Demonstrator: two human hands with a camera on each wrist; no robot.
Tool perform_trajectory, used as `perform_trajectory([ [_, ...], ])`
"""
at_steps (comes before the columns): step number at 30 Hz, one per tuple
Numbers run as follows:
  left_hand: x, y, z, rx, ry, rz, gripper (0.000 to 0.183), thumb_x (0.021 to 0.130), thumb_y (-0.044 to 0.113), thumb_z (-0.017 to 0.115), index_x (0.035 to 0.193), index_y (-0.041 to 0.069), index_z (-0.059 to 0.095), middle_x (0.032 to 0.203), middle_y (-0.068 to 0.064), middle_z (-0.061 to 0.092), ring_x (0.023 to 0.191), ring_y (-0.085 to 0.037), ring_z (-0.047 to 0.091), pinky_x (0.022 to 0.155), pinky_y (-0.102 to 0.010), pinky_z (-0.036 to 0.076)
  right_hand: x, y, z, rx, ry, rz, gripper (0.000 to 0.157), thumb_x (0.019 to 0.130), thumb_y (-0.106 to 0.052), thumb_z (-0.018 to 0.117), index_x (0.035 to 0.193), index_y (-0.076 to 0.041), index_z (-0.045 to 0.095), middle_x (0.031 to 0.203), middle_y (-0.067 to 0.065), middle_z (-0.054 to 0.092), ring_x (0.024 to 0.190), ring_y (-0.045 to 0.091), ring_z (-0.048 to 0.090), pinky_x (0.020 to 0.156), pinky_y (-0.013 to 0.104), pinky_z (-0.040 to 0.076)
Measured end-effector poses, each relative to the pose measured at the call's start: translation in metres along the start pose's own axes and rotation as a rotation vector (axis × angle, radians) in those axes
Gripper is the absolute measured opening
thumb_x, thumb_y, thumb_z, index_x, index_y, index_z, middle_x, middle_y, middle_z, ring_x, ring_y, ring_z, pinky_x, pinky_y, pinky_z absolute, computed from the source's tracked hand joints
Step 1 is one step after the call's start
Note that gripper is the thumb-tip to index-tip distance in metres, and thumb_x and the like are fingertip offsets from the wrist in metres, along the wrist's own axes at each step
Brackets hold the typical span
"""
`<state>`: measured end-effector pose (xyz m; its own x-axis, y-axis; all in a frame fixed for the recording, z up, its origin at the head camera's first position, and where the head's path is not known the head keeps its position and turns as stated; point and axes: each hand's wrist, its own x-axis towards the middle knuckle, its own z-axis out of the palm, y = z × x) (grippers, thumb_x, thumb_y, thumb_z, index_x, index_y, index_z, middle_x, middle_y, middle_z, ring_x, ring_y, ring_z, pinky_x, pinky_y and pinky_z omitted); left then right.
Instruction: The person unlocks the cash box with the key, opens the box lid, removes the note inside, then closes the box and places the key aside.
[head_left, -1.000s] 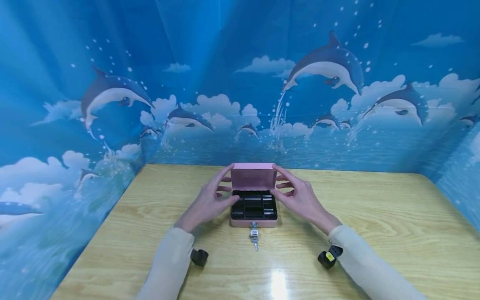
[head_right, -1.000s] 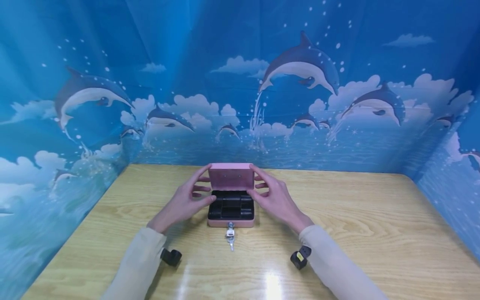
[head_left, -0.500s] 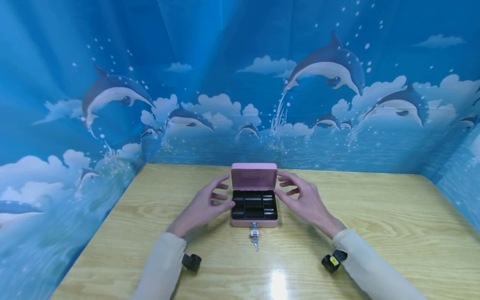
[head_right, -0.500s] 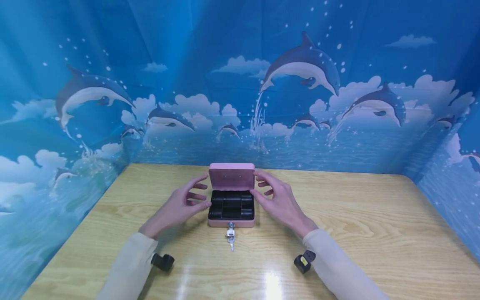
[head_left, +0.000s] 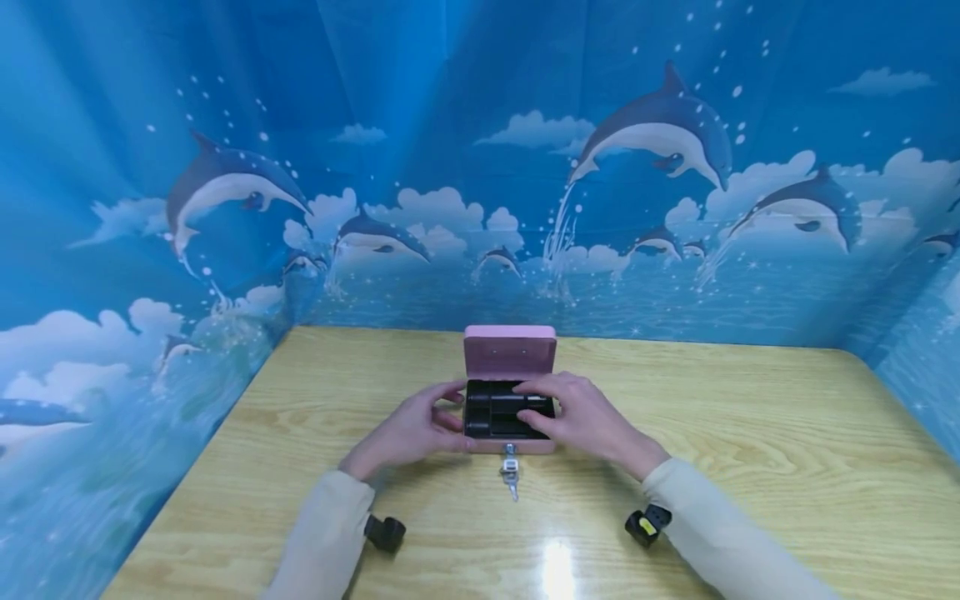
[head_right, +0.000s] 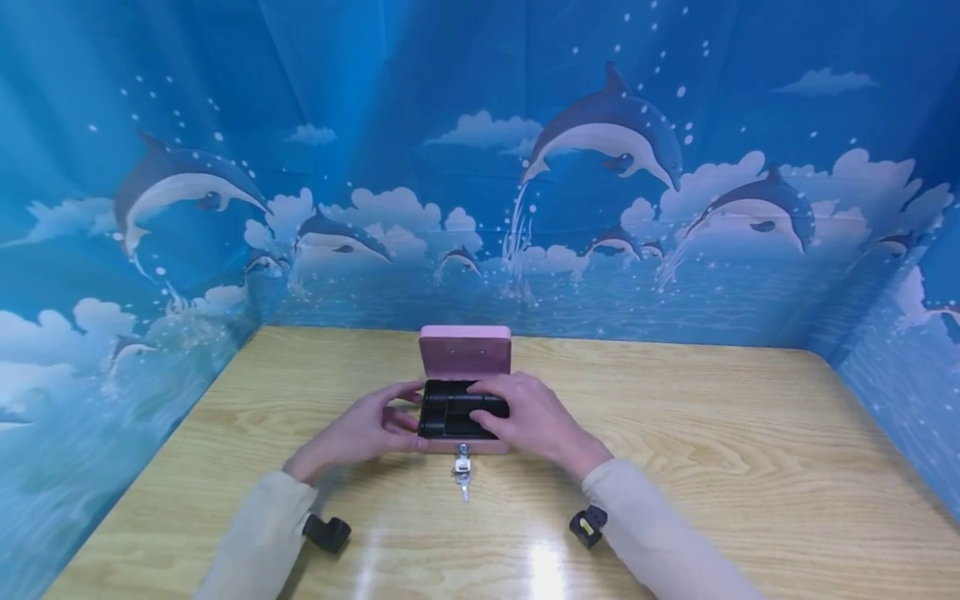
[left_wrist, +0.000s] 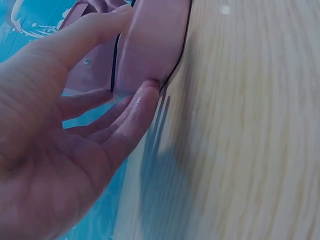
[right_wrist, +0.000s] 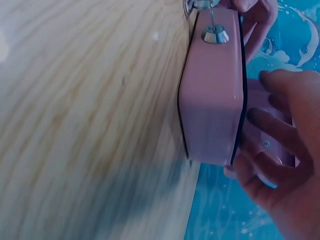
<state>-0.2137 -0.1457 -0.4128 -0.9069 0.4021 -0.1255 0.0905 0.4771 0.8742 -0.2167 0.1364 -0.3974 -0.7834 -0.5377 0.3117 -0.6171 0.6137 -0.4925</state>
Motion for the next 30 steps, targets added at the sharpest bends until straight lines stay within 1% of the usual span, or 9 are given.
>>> perform_trajectory([
  [3,0.002,0.0,0.001,0.002,0.0,0.001,0.1,0.076,0.024,0.091,0.159,0.013,0.036,0.146,-0.016,0.053,0.11,-0.023,0.069,0.096,-0.038,0.059,0.003,-0.002,0.003,-0.045,-0.036,0.002,0.031,0.094,-0.025,0.075,0.124,-0.016,0.074,0.118,0.004,0.077,0.104,0.021,0.072,0.09,0.045,0.059],
  [6,0.002,0.001,0.001,-0.002,-0.002,0.0,0.098,0.077,0.023,0.09,0.158,0.014,0.037,0.144,-0.016,0.055,0.111,-0.024,0.07,0.096,-0.038,0.059,0.005,-0.002,0.007,-0.085,-0.042,-0.018,0.028,0.094,-0.023,0.075,0.121,-0.016,0.075,0.117,0.004,0.077,0.105,0.022,0.073,0.092,0.045,0.059],
  [9,0.002,0.001,0.001,-0.011,-0.012,-0.006,0.097,0.078,0.024,0.09,0.159,0.016,0.036,0.143,-0.013,0.055,0.112,-0.024,0.069,0.096,-0.038,0.059,0.008,-0.002,0.01,-0.098,-0.044,-0.028,0.024,0.093,-0.021,0.075,0.117,-0.016,0.077,0.114,0.002,0.078,0.104,0.021,0.073,0.092,0.044,0.059],
  [15,0.003,0.001,0.001,-0.027,-0.025,-0.01,0.097,0.078,0.022,0.09,0.159,0.017,0.036,0.143,-0.015,0.054,0.112,-0.023,0.069,0.095,-0.037,0.06,0.013,-0.004,0.014,-0.082,-0.062,-0.025,0.018,0.093,-0.016,0.075,0.11,-0.016,0.079,0.108,0.001,0.079,0.1,0.02,0.073,0.09,0.042,0.059],
  [19,0.004,0.001,0.001,-0.029,-0.02,-0.029,0.098,0.077,0.022,0.09,0.159,0.018,0.036,0.142,-0.014,0.055,0.111,-0.023,0.069,0.095,-0.037,0.06,0.016,-0.005,0.016,-0.058,-0.063,-0.004,0.016,0.091,-0.014,0.076,0.105,-0.016,0.081,0.103,0.0,0.08,0.095,0.019,0.073,0.085,0.04,0.059],
  [23,0.003,0.002,0.0,-0.04,-0.024,-0.034,0.099,0.076,0.019,0.09,0.159,0.019,0.035,0.143,-0.014,0.054,0.113,-0.024,0.069,0.096,-0.038,0.06,0.018,-0.003,0.017,-0.026,-0.067,0.024,0.015,0.089,-0.015,0.077,0.103,-0.018,0.081,0.102,-0.001,0.08,0.094,0.018,0.073,0.083,0.038,0.059],
  [30,0.003,0.003,0.0,-0.042,-0.036,-0.04,0.1,0.076,0.018,0.09,0.159,0.018,0.034,0.145,-0.016,0.053,0.114,-0.024,0.068,0.096,-0.039,0.059,0.017,-0.003,0.018,-0.015,-0.068,0.024,0.014,0.09,-0.014,0.077,0.102,-0.017,0.081,0.102,-0.001,0.079,0.094,0.018,0.072,0.082,0.037,0.059],
])
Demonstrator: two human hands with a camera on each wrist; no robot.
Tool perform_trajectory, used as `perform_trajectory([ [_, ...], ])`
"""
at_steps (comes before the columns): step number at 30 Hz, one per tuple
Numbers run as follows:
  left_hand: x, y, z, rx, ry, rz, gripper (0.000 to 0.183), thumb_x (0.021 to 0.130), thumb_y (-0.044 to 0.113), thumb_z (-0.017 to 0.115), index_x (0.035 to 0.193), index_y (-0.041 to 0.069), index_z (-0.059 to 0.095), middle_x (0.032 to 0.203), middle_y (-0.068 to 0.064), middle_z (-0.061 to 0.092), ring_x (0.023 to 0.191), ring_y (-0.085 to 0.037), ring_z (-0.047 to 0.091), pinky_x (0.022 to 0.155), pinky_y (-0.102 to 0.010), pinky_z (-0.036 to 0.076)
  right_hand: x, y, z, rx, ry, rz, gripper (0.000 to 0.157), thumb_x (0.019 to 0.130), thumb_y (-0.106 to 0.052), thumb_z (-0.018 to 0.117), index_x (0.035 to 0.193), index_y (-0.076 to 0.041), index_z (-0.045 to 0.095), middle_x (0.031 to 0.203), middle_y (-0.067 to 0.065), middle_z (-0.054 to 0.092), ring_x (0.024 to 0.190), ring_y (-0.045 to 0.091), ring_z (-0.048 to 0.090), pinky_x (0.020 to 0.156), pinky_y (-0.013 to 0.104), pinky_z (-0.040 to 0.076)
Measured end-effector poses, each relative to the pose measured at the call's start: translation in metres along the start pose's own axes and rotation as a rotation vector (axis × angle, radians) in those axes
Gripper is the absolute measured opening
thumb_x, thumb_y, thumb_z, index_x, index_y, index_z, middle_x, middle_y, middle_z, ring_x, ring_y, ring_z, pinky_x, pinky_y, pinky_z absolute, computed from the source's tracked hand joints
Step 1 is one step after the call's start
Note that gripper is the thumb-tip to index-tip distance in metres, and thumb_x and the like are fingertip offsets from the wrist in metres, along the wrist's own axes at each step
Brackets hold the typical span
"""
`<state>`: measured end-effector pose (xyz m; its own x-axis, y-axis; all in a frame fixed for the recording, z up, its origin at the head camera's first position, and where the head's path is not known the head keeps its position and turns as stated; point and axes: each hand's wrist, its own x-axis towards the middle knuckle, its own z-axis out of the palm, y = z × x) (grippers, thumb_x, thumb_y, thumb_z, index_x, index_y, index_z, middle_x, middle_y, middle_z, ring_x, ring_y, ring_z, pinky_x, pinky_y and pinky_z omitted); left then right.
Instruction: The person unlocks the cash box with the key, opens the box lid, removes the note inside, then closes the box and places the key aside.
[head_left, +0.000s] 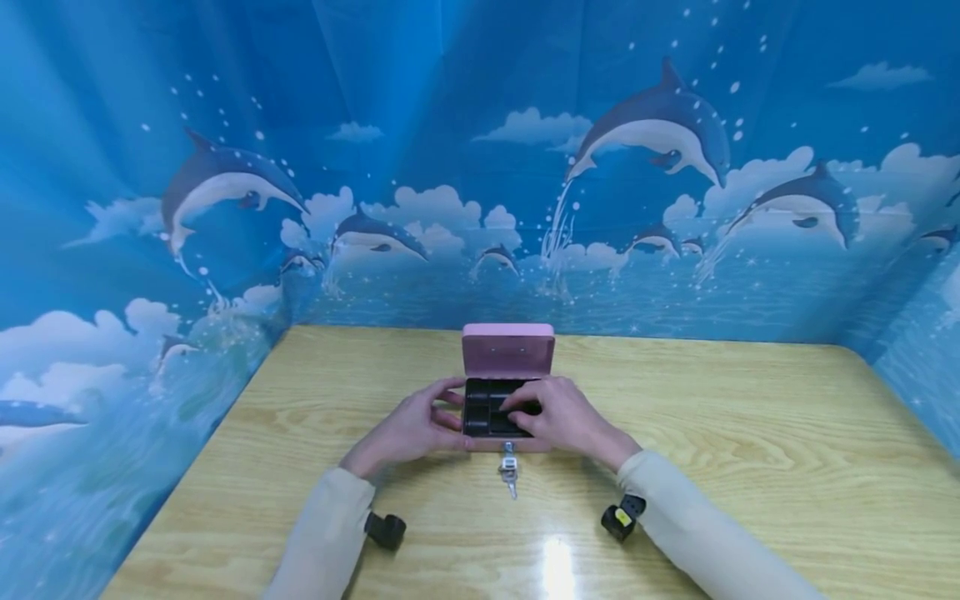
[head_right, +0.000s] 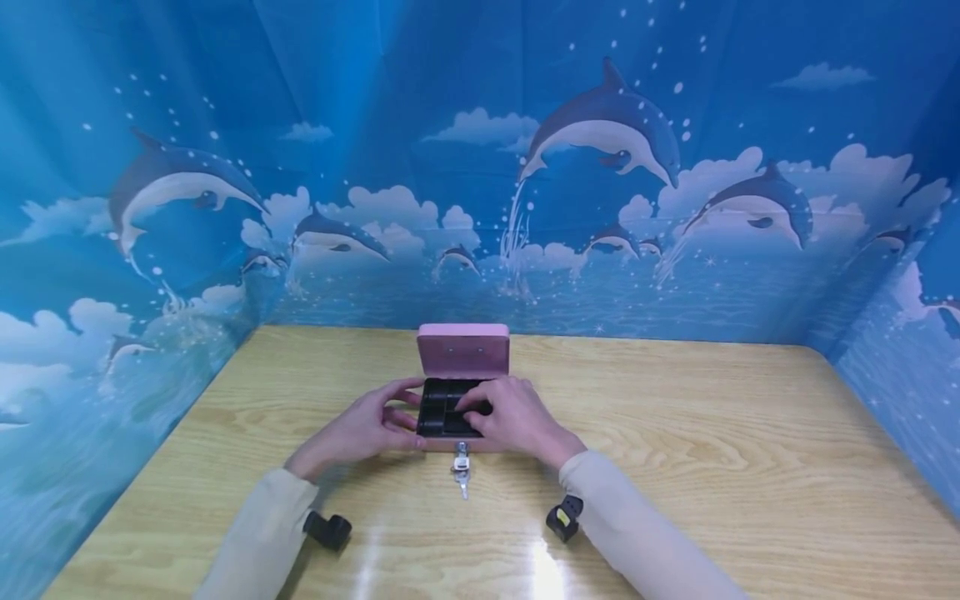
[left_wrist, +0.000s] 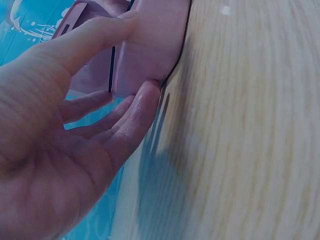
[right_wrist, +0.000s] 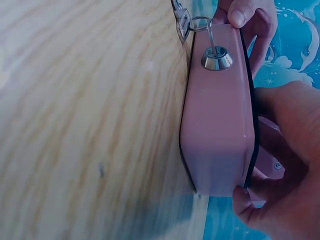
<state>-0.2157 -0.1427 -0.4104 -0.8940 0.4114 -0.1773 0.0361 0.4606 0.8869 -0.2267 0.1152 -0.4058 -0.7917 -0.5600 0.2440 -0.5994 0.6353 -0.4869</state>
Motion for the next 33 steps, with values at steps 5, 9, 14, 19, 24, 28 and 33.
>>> perform_trajectory([
  [5,0.001,-0.001,0.0,0.01,-0.006,0.016,0.099,0.077,0.019,0.09,0.159,0.017,0.034,0.145,-0.018,0.052,0.114,-0.025,0.068,0.097,-0.039,0.059,0.0,-0.001,0.0,-0.015,0.004,-0.009,0.014,0.09,-0.013,0.076,0.102,-0.017,0.081,0.101,-0.001,0.079,0.094,0.018,0.073,0.084,0.038,0.059],
  [9,0.001,-0.002,0.0,0.006,-0.012,0.022,0.099,0.077,0.017,0.09,0.159,0.017,0.034,0.146,-0.019,0.052,0.115,-0.025,0.068,0.097,-0.039,0.059,-0.001,-0.003,-0.002,-0.011,0.001,-0.009,0.014,0.09,-0.013,0.076,0.103,-0.016,0.081,0.101,0.0,0.079,0.093,0.018,0.073,0.084,0.038,0.059],
  [14,0.001,-0.004,0.001,-0.008,-0.019,0.025,0.099,0.077,0.016,0.089,0.16,0.018,0.034,0.145,-0.019,0.052,0.114,-0.025,0.068,0.097,-0.038,0.059,-0.002,-0.004,-0.005,-0.002,-0.005,-0.012,0.014,0.091,-0.012,0.075,0.103,-0.016,0.081,0.1,-0.001,0.079,0.093,0.017,0.073,0.084,0.038,0.06],
  [19,0.002,-0.005,0.001,-0.038,-0.028,0.035,0.099,0.078,0.013,0.088,0.16,0.018,0.033,0.143,-0.02,0.054,0.113,-0.026,0.069,0.096,-0.038,0.059,-0.003,-0.008,-0.01,0.006,-0.003,-0.013,0.014,0.092,-0.012,0.075,0.104,-0.017,0.081,0.099,-0.001,0.079,0.092,0.016,0.073,0.083,0.036,0.06],
  [24,0.003,-0.005,0.0,-0.036,-0.024,0.021,0.099,0.078,0.014,0.088,0.16,0.016,0.033,0.143,-0.019,0.054,0.112,-0.024,0.069,0.096,-0.037,0.059,-0.006,-0.014,-0.021,0.042,-0.002,0.029,0.016,0.093,-0.01,0.074,0.105,-0.017,0.081,0.1,-0.002,0.078,0.094,0.015,0.071,0.08,0.035,0.059],
  [28,0.003,-0.005,0.0,-0.031,-0.016,0.007,0.096,0.08,0.018,0.088,0.159,0.02,0.035,0.143,-0.016,0.056,0.111,-0.022,0.07,0.095,-0.037,0.06,-0.008,-0.016,-0.028,0.039,0.002,0.046,0.016,0.094,-0.01,0.073,0.106,-0.018,0.081,0.1,-0.002,0.078,0.095,0.016,0.07,0.079,0.035,0.059],
  [33,0.004,-0.004,0.0,-0.011,-0.004,0.008,0.091,0.081,0.022,0.086,0.158,0.027,0.038,0.14,-0.012,0.059,0.108,-0.021,0.07,0.092,-0.037,0.06,-0.012,-0.015,-0.032,0.017,0.023,0.049,0.017,0.093,-0.009,0.074,0.105,-0.019,0.081,0.1,-0.003,0.078,0.095,0.016,0.07,0.082,0.037,0.06],
])
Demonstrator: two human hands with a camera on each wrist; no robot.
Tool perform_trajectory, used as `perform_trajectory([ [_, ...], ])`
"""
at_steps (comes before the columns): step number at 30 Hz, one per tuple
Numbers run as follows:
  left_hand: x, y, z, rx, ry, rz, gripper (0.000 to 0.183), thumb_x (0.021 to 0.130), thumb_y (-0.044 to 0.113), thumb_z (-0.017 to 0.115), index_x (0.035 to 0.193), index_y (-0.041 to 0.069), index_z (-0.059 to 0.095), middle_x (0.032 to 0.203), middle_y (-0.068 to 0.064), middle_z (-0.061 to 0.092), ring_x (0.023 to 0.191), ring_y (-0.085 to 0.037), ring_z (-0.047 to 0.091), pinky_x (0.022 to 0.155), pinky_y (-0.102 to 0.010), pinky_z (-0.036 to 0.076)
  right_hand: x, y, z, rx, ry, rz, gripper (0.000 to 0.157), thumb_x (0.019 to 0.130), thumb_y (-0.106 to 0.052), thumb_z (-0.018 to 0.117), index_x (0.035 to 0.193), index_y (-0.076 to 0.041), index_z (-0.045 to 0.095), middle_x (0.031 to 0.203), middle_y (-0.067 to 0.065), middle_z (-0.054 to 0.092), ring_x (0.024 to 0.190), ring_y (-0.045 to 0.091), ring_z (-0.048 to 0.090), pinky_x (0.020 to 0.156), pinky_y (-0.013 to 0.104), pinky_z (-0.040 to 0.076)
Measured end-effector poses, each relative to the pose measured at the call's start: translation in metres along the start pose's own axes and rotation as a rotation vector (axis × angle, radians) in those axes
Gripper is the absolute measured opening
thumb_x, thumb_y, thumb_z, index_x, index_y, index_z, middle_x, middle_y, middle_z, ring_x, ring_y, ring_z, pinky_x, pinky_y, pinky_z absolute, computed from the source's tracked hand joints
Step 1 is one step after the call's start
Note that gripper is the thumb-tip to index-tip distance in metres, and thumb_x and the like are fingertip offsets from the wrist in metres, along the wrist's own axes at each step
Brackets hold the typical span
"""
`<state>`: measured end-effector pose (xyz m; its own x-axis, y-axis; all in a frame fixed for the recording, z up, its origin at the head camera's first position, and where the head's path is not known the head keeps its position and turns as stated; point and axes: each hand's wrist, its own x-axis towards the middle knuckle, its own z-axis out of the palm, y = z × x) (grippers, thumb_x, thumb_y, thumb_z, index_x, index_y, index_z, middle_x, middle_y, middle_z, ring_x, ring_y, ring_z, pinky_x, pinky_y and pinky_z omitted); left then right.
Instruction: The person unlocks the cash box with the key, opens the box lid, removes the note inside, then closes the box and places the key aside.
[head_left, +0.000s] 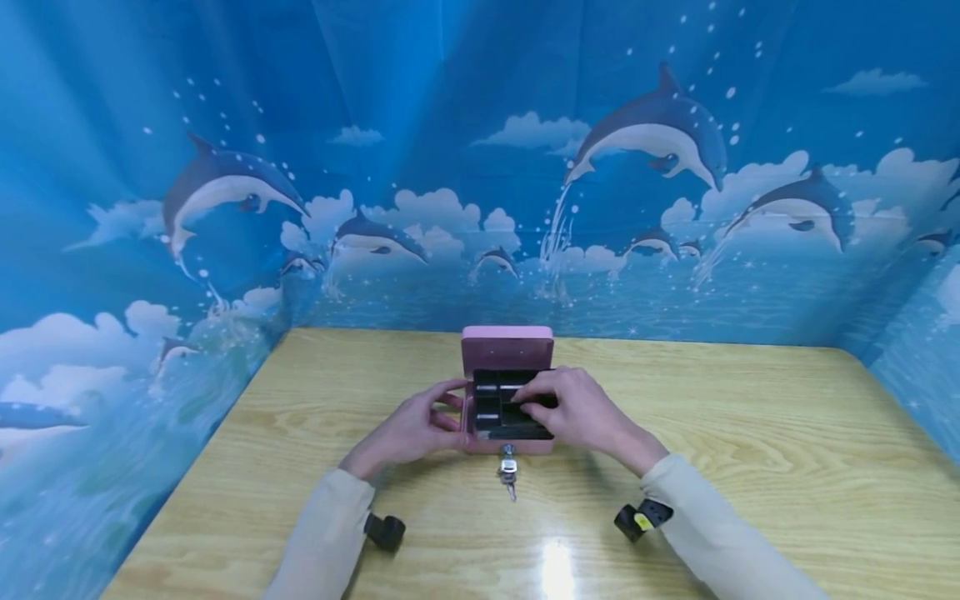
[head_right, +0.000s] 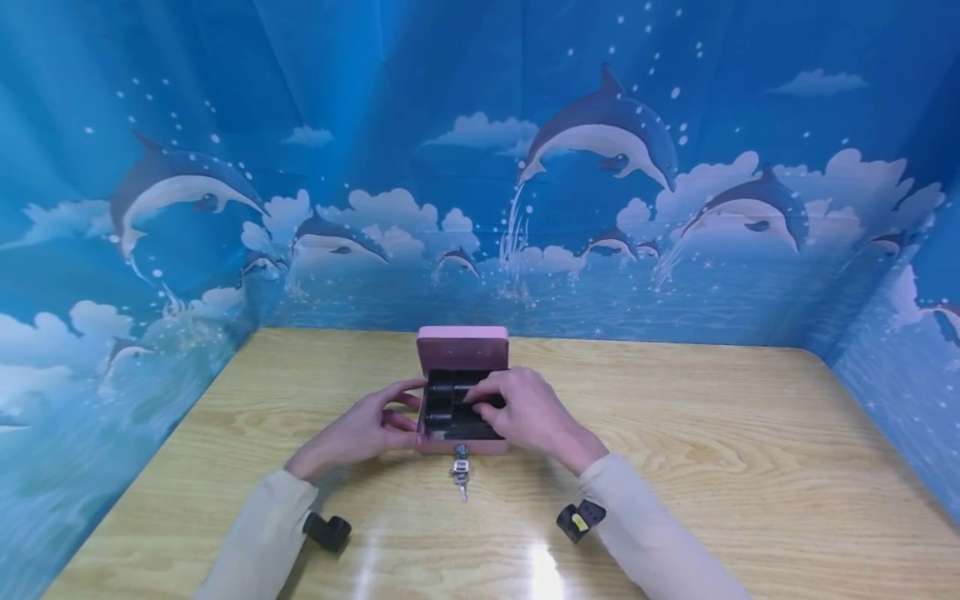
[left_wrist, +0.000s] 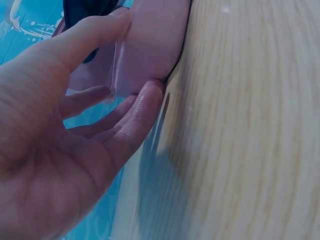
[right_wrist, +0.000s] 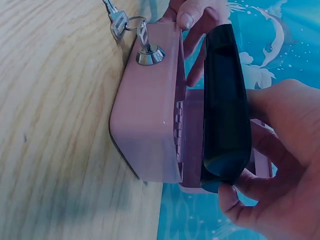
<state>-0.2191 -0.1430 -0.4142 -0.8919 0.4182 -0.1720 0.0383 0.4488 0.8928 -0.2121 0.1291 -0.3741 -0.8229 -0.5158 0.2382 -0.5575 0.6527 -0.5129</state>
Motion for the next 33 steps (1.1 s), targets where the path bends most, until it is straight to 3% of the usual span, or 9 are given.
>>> perform_trajectory([
  [14,0.0,0.003,0.0,0.05,0.01,-0.016,0.087,0.083,0.019,0.084,0.156,0.032,0.039,0.138,-0.011,0.059,0.107,-0.02,0.069,0.091,-0.038,0.06,-0.015,0.01,-0.006,-0.024,0.042,-0.004,0.019,0.091,-0.006,0.075,0.103,-0.019,0.082,0.104,-0.001,0.079,0.1,0.022,0.072,0.085,0.045,0.06],
  [22,0.005,0.001,0.0,0.038,0.021,-0.061,0.085,0.083,0.02,0.085,0.154,0.036,0.04,0.137,-0.008,0.059,0.108,-0.02,0.067,0.092,-0.04,0.059,-0.026,0.016,-0.012,-0.044,0.065,-0.01,0.019,0.09,-0.006,0.075,0.102,-0.019,0.082,0.102,-0.002,0.079,0.099,0.024,0.072,0.086,0.048,0.059],
  [33,0.005,0.004,-0.002,0.02,0.007,-0.086,0.088,0.081,0.02,0.086,0.154,0.036,0.04,0.139,-0.01,0.058,0.11,-0.022,0.066,0.091,-0.041,0.059,-0.037,0.025,-0.021,-0.051,0.085,0.047,0.019,0.089,-0.006,0.076,0.104,-0.017,0.081,0.102,0.001,0.079,0.094,0.021,0.071,0.076,0.039,0.059],
])
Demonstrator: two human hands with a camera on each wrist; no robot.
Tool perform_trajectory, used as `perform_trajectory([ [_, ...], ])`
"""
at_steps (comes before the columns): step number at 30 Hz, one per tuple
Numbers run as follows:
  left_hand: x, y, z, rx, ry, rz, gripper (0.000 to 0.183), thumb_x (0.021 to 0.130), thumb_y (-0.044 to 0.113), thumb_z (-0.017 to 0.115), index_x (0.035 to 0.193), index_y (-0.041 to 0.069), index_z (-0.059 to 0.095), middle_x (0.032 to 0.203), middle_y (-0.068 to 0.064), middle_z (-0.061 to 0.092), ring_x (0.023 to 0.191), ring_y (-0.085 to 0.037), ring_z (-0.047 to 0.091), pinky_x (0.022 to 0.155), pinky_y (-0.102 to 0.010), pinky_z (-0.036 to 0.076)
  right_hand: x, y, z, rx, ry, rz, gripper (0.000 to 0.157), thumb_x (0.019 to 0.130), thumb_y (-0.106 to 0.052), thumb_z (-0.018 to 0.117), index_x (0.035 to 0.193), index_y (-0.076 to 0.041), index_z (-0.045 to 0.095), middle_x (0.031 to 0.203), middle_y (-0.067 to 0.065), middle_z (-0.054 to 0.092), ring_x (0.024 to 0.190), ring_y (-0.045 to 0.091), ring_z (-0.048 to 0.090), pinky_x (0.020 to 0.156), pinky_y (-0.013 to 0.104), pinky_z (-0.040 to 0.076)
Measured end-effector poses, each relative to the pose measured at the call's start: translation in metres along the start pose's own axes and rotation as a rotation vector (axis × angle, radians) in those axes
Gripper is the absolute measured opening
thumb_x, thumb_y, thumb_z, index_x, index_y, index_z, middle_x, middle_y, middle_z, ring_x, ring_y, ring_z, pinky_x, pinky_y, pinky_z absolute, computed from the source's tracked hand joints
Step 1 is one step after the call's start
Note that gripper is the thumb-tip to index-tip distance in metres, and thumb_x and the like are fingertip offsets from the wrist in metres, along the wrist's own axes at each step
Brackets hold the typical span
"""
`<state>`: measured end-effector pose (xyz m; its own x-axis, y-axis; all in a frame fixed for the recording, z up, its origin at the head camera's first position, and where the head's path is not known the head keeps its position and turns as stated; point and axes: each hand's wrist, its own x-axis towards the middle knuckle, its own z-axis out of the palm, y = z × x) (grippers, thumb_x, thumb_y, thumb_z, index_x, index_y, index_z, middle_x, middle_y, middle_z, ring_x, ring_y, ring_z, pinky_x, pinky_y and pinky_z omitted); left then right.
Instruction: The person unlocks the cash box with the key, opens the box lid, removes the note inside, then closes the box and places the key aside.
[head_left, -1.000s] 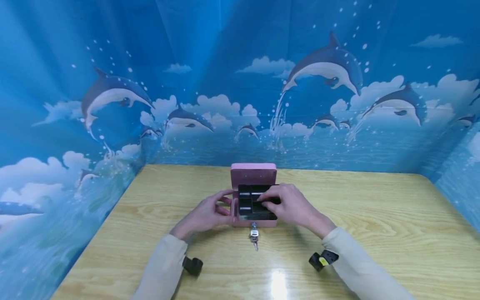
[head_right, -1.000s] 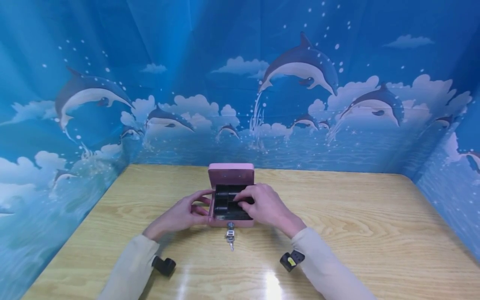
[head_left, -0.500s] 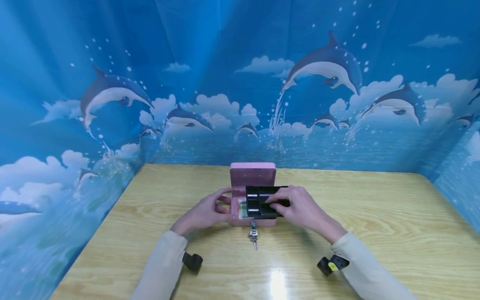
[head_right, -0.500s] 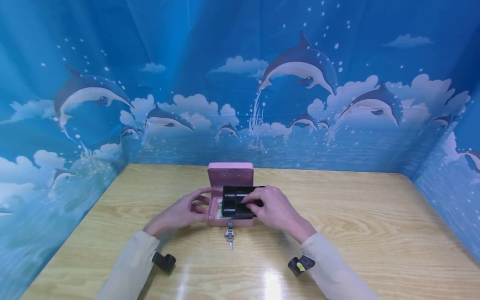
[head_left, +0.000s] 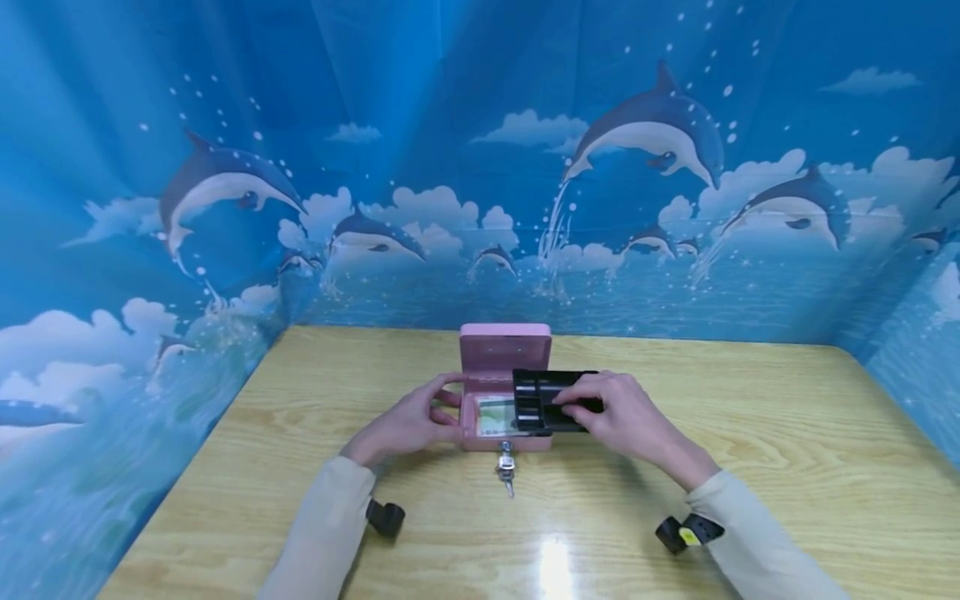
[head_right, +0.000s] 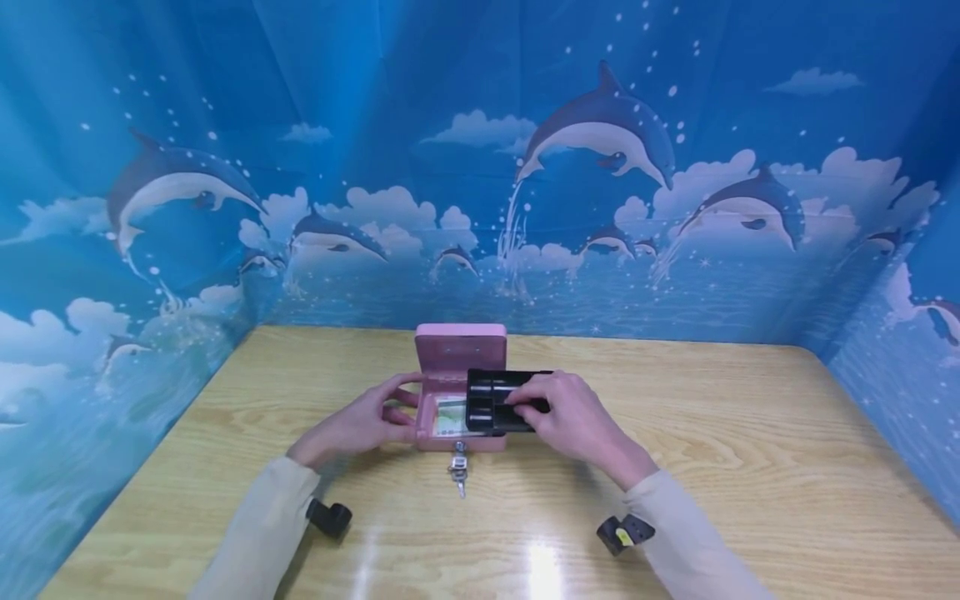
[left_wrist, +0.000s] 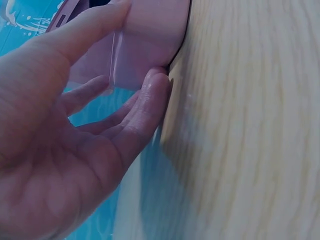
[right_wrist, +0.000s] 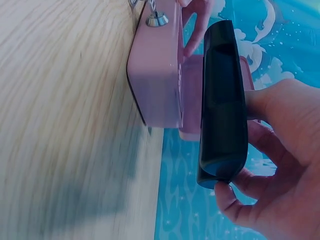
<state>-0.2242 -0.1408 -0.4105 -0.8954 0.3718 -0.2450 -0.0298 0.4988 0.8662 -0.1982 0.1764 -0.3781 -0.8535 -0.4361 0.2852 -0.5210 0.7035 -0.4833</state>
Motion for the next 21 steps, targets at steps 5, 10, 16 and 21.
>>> perform_trajectory([
  [5,0.0,0.0,-0.001,0.005,-0.021,0.023,0.088,0.083,0.018,0.084,0.157,0.031,0.037,0.14,-0.013,0.057,0.111,-0.023,0.066,0.089,-0.039,0.059,-0.005,0.006,-0.004,-0.011,0.012,0.004,0.021,0.089,-0.004,0.076,0.103,-0.018,0.081,0.101,0.001,0.079,0.093,0.022,0.072,0.076,0.041,0.059],
  [10,0.0,0.0,-0.001,0.012,-0.022,0.026,0.088,0.084,0.018,0.084,0.157,0.029,0.037,0.14,-0.013,0.057,0.111,-0.023,0.066,0.09,-0.04,0.06,-0.01,0.014,-0.008,-0.019,0.023,-0.013,0.021,0.088,-0.002,0.076,0.102,-0.017,0.081,0.099,0.0,0.079,0.091,0.02,0.072,0.073,0.037,0.058],
  [16,0.001,-0.001,-0.001,0.009,-0.016,0.019,0.087,0.084,0.018,0.084,0.156,0.031,0.038,0.14,-0.012,0.057,0.111,-0.023,0.066,0.09,-0.04,0.059,-0.015,0.023,-0.014,-0.044,0.044,-0.024,0.023,0.087,0.0,0.076,0.102,-0.015,0.081,0.099,0.002,0.079,0.092,0.023,0.074,0.076,0.04,0.061],
  [21,0.001,-0.001,-0.001,0.004,-0.022,0.015,0.087,0.084,0.016,0.084,0.156,0.031,0.038,0.14,-0.012,0.057,0.111,-0.023,0.066,0.088,-0.039,0.06,-0.018,0.032,-0.019,-0.049,0.05,-0.028,0.023,0.087,0.003,0.075,0.103,-0.012,0.081,0.098,0.004,0.079,0.082,0.016,0.071,0.066,0.03,0.057],
])
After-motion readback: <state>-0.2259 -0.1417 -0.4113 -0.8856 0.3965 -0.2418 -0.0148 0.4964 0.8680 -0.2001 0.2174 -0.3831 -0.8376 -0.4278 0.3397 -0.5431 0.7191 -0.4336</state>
